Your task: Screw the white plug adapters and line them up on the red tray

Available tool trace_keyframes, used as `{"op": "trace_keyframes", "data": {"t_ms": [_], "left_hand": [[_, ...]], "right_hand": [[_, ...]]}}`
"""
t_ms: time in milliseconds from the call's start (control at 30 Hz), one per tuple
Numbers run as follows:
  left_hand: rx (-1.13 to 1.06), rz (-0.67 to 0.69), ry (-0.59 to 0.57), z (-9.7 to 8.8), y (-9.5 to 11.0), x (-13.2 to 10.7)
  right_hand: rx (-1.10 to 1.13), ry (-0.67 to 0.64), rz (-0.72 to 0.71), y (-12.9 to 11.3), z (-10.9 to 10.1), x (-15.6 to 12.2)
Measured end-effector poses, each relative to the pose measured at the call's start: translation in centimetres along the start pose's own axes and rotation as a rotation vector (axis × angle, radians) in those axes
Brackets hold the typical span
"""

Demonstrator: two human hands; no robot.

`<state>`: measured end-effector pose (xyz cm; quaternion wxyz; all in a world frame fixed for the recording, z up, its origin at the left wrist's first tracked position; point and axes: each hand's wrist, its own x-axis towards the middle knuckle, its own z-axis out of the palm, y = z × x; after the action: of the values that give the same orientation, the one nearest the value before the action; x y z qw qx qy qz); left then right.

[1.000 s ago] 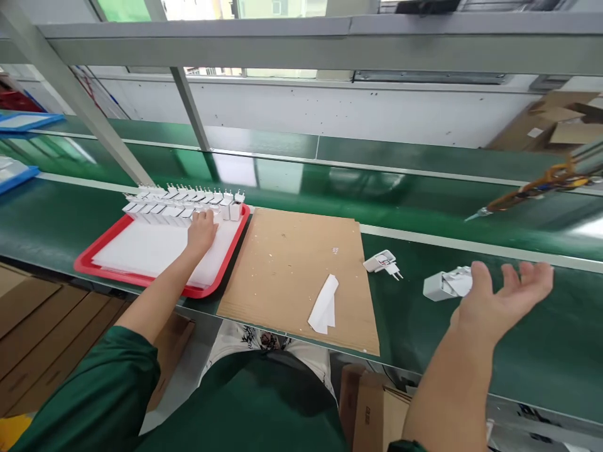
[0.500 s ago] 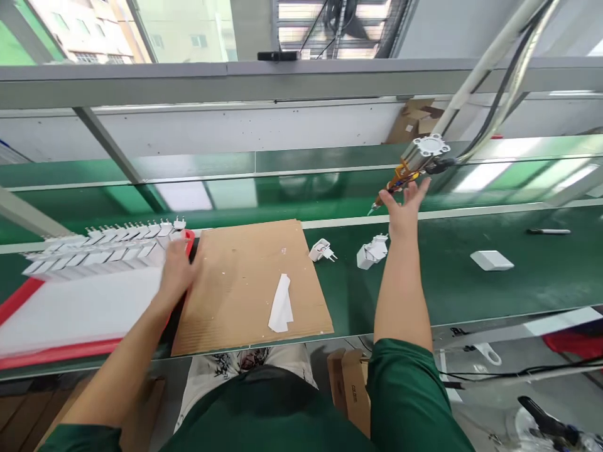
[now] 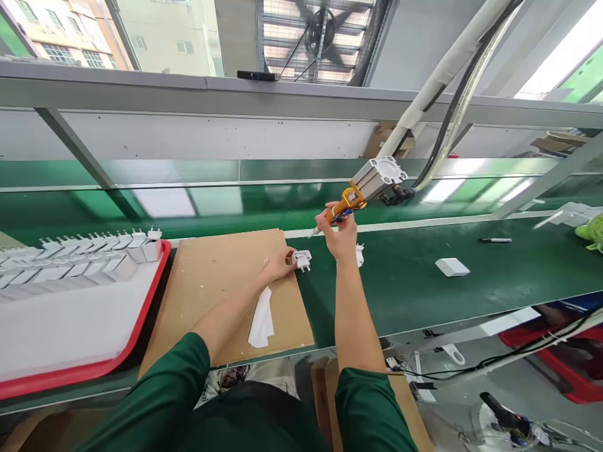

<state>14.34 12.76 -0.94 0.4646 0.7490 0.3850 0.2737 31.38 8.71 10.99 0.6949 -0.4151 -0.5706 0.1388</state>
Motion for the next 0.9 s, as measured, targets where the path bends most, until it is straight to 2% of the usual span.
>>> {"op": "trace_keyframes", "data": {"t_ms": [67,233,300,367,467,567,667,733,800,900], "left_hand": [[-0.064,-0.005,-0.059,-1.9,-0.8,-0.8],[-0.147,-0.098,-0.215,-8.9,-2.8,-3.9],[-0.148,-0.124,-0.188,-11.2,-3.3,-4.9],[-0.131,-0.135,-0.073,-12.5,-3.7,-6.0],[-0.071,-0.163,0.17,-12.4,-4.0,-8.3],[-0.015,-0.194,0.28,-10.4,-3.8,-11.4],[0.219,-0.183,0.261,-8.5,-3.1,-13.7],[0.428,-0.189,0.217,-8.0,-2.5,-14.4],[0.546,-0.191,0.175,-8.4,-2.0,-14.4],[0.643,-0.116,0.09,-10.3,-1.1,-13.9]], "right_hand": [[0.074,-0.013,-0.034,-1.7,1.5,-1.2],[0.304,-0.031,-0.123,-5.7,5.8,-3.1],[0.384,-0.027,-0.156,-7.0,7.4,-3.5],[0.457,-0.021,-0.188,-8.1,8.6,-3.8],[0.561,-0.031,-0.226,-9.1,9.8,-4.0],[0.609,-0.031,-0.221,-9.5,10.2,-3.9],[0.606,-0.013,-0.205,-9.3,10.1,-3.6],[0.596,-0.001,-0.198,-9.2,10.0,-3.4],[0.594,0.005,-0.193,-9.1,9.9,-3.3],[0.586,-0.002,-0.18,-9.3,9.7,-3.4]]}}
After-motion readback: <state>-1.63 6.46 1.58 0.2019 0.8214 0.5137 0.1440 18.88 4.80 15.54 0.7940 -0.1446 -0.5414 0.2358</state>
